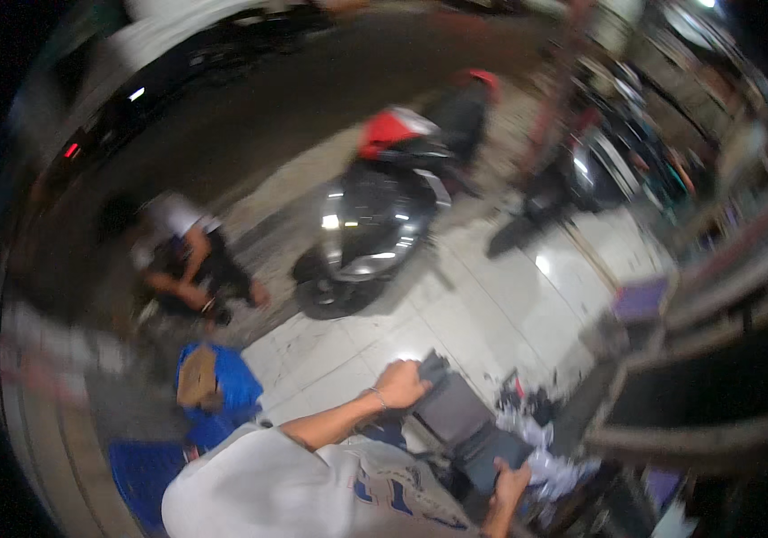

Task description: The person sits on the floor and assembles several dark gray plastic components by hand, fitting them together into a larger unit. The person then stands, carries the assembled unit to a workbench, and places it down.

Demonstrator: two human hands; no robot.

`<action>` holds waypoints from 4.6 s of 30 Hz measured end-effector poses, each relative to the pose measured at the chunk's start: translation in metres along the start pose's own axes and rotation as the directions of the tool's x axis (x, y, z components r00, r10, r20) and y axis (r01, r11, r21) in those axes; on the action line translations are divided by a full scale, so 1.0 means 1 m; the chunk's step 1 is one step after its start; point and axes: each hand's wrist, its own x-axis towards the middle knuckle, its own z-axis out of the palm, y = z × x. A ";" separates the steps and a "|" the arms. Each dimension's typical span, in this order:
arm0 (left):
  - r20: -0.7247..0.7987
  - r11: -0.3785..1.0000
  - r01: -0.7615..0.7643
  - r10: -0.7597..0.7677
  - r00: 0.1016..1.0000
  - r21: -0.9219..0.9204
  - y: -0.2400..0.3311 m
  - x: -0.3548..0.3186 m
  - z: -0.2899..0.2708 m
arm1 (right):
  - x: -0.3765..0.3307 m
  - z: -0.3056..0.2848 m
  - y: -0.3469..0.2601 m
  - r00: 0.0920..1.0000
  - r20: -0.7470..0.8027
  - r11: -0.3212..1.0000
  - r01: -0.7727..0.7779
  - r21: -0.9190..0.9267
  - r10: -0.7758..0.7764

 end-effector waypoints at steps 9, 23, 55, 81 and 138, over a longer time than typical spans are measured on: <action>0.188 0.967 -0.207 0.178 0.966 0.151 0.117 0.178 0.016 | 0.118 -0.004 -0.059 0.990 -0.111 0.985 -0.071 0.156 0.089; 0.324 0.958 -0.253 0.199 0.925 0.133 0.287 0.410 0.115 | 0.365 -0.049 -0.116 0.962 -0.232 0.984 -0.113 0.140 0.144; 0.077 0.996 -0.077 0.080 0.994 -0.038 0.649 0.872 0.337 | 1.049 -0.210 -0.387 0.995 -0.003 0.993 0.100 -0.062 -0.100; -0.140 0.950 0.231 -0.263 0.955 -0.212 0.688 1.027 0.436 | 1.358 -0.171 -0.473 0.939 0.290 0.835 0.306 -0.458 -0.185; -0.418 0.700 0.436 -0.699 0.580 -0.566 0.912 1.234 0.594 | 1.756 -0.172 -0.648 0.610 0.792 0.783 0.501 -0.368 -0.018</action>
